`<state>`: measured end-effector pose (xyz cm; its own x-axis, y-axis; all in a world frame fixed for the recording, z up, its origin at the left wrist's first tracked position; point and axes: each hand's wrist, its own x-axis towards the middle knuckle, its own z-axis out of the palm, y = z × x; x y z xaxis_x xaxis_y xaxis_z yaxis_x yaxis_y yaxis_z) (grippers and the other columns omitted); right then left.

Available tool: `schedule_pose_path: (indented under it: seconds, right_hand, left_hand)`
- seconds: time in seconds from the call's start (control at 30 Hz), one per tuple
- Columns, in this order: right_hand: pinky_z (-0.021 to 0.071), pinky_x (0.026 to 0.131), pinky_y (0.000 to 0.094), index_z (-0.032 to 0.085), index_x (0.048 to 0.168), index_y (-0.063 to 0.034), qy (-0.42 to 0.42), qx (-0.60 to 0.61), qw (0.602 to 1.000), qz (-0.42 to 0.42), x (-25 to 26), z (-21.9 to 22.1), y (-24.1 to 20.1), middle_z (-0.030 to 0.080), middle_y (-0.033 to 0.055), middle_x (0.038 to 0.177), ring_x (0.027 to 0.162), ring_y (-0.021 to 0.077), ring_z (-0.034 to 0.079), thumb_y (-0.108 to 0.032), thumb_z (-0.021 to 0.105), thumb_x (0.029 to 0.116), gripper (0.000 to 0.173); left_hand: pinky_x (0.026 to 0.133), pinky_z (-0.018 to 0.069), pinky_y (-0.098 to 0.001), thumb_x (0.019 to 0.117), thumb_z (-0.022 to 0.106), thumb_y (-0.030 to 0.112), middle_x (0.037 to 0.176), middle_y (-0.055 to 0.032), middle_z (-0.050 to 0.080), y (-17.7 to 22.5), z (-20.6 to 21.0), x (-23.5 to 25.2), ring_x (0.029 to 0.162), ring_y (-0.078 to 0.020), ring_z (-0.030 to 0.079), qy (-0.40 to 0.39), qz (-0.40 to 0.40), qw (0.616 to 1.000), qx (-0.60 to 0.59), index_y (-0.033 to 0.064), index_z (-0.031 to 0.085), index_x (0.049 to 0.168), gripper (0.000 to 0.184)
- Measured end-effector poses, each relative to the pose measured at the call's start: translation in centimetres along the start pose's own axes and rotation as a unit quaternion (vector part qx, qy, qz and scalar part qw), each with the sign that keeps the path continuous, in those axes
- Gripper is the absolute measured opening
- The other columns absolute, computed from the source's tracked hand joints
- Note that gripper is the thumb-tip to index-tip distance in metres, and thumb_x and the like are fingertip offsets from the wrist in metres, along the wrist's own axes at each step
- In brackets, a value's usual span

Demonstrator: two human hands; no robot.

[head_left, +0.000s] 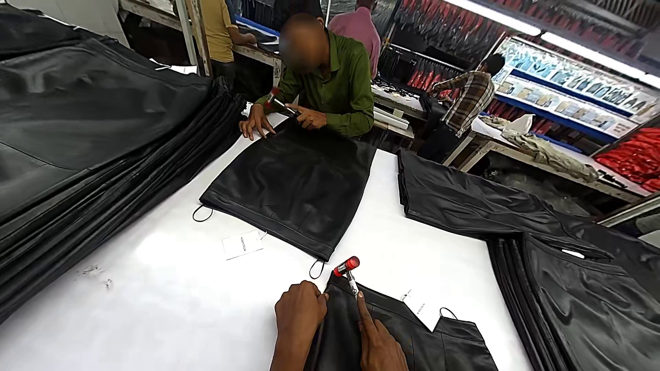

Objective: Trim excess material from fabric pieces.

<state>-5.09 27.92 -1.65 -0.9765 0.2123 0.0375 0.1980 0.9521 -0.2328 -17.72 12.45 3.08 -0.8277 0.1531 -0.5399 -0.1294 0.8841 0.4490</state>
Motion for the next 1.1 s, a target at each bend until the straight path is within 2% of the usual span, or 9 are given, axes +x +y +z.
schedule_pose_path:
  seconds: [0.13, 0.27, 0.43, 0.57, 0.63, 0.73, 0.87, 1.0, 1.1]
  right_hand:
    - [0.0579, 0.063, 0.0463, 0.04, 0.157, -0.0043, 0.056, 0.124, 0.99, -0.032, -0.2, -1.6, 0.4, 0.072, 0.0133, 0.091, 0.067, 0.027, 0.069, -0.018, 0.048, 0.1036, 0.055]
    - [0.0574, 0.064, 0.0345, 0.046, 0.146, 0.0126, 0.182, 0.149, 0.969, -0.068, -1.9, -4.4, -1.8, 0.07, 0.0171, 0.095, 0.067, 0.0194, 0.065, -0.01, 0.049, 0.1034, 0.049]
    - [0.0566, 0.062, 0.0487, 0.041, 0.159, -0.0161, -0.013, 0.054, 0.998, -0.005, -2.3, -2.1, -1.5, 0.069, 0.0156, 0.089, 0.069, 0.032, 0.069, -0.02, 0.046, 0.1052, 0.054]
    - [0.0577, 0.064, 0.0392, 0.046, 0.147, 0.0105, 0.153, 0.147, 0.976, -0.047, -2.2, -4.1, -2.3, 0.07, 0.0172, 0.092, 0.068, 0.0235, 0.066, -0.009, 0.05, 0.1032, 0.048]
    - [0.0566, 0.058, 0.0395, 0.048, 0.148, 0.0065, 0.145, 0.107, 0.983, -0.037, -2.7, -3.4, -2.4, 0.068, 0.0164, 0.09, 0.064, 0.0238, 0.065, -0.011, 0.049, 0.1038, 0.048]
    - [0.0563, 0.061, 0.0475, 0.04, 0.159, -0.0187, -0.013, 0.044, 0.999, -0.008, -2.4, -2.3, -1.5, 0.069, 0.0148, 0.09, 0.069, 0.0311, 0.068, -0.021, 0.045, 0.1054, 0.054]
    - [0.055, 0.054, 0.04, 0.051, 0.147, 0.0053, 0.144, 0.117, 0.982, -0.043, -2.4, -3.7, -2.7, 0.067, 0.0162, 0.086, 0.06, 0.0245, 0.063, -0.011, 0.049, 0.1034, 0.046]
    - [0.0571, 0.061, 0.0489, 0.045, 0.156, -0.0126, 0.023, 0.069, 0.997, -0.007, -2.6, -1.5, -1.6, 0.07, 0.0156, 0.089, 0.068, 0.0316, 0.069, -0.018, 0.047, 0.1041, 0.052]
    - [0.0583, 0.067, 0.0441, 0.047, 0.15, 0.0028, 0.1, 0.149, 0.983, -0.04, -1.9, -3.3, -1.3, 0.071, 0.0159, 0.091, 0.07, 0.0265, 0.068, -0.012, 0.05, 0.103, 0.049]
  left_hand:
    - [0.089, 0.0526, -0.055, 0.0974, 0.06, 0.044, 0.11, -0.0108, 0.074, -0.2, 0.3, 0.5, 0.108, -0.0303, 0.069, 0.008, -0.007, 1.0, -0.028, 0.0151, 0.077, 0.107, 0.035]
    - [0.089, 0.0524, -0.0543, 0.0979, 0.06, 0.044, 0.11, -0.0105, 0.074, -0.3, 0.2, 0.6, 0.109, -0.0299, 0.069, 0.0, -0.011, 0.999, -0.033, 0.0154, 0.077, 0.107, 0.035]
    - [0.089, 0.0523, -0.0544, 0.0988, 0.058, 0.042, 0.111, -0.0108, 0.074, -0.1, 0.3, 0.4, 0.109, -0.0301, 0.068, 0.004, -0.004, 1.0, -0.028, 0.0141, 0.076, 0.106, 0.035]
    - [0.09, 0.0522, -0.0547, 0.0998, 0.057, 0.042, 0.113, -0.0124, 0.073, 0.1, 0.0, 0.3, 0.111, -0.031, 0.068, 0.001, -0.006, 1.0, -0.031, 0.0126, 0.076, 0.108, 0.036]
    - [0.089, 0.0521, -0.0549, 0.0995, 0.057, 0.041, 0.111, -0.0121, 0.074, 0.0, 0.2, 0.3, 0.11, -0.0308, 0.068, 0.002, -0.008, 0.999, -0.031, 0.0127, 0.076, 0.106, 0.035]
    - [0.089, 0.0522, -0.0543, 0.0998, 0.056, 0.041, 0.112, -0.0116, 0.073, 0.2, 0.5, 0.3, 0.11, -0.0305, 0.068, 0.002, -0.007, 1.0, -0.022, 0.0133, 0.076, 0.107, 0.035]
    - [0.09, 0.0516, -0.0562, 0.0999, 0.057, 0.04, 0.112, -0.0136, 0.073, 0.1, 0.2, 0.3, 0.111, -0.0328, 0.068, 0.005, -0.004, 0.999, -0.037, 0.0115, 0.076, 0.108, 0.035]
    - [0.09, 0.0515, -0.0558, 0.0996, 0.057, 0.04, 0.112, -0.0126, 0.073, 0.0, 0.4, 0.3, 0.11, -0.0322, 0.068, 0.005, -0.003, 1.0, -0.029, 0.0128, 0.076, 0.107, 0.034]
    - [0.09, 0.0517, -0.0561, 0.0999, 0.056, 0.04, 0.113, -0.0134, 0.073, 0.1, 0.2, 0.3, 0.111, -0.0328, 0.068, 0.003, -0.004, 1.0, -0.028, 0.0122, 0.076, 0.108, 0.035]
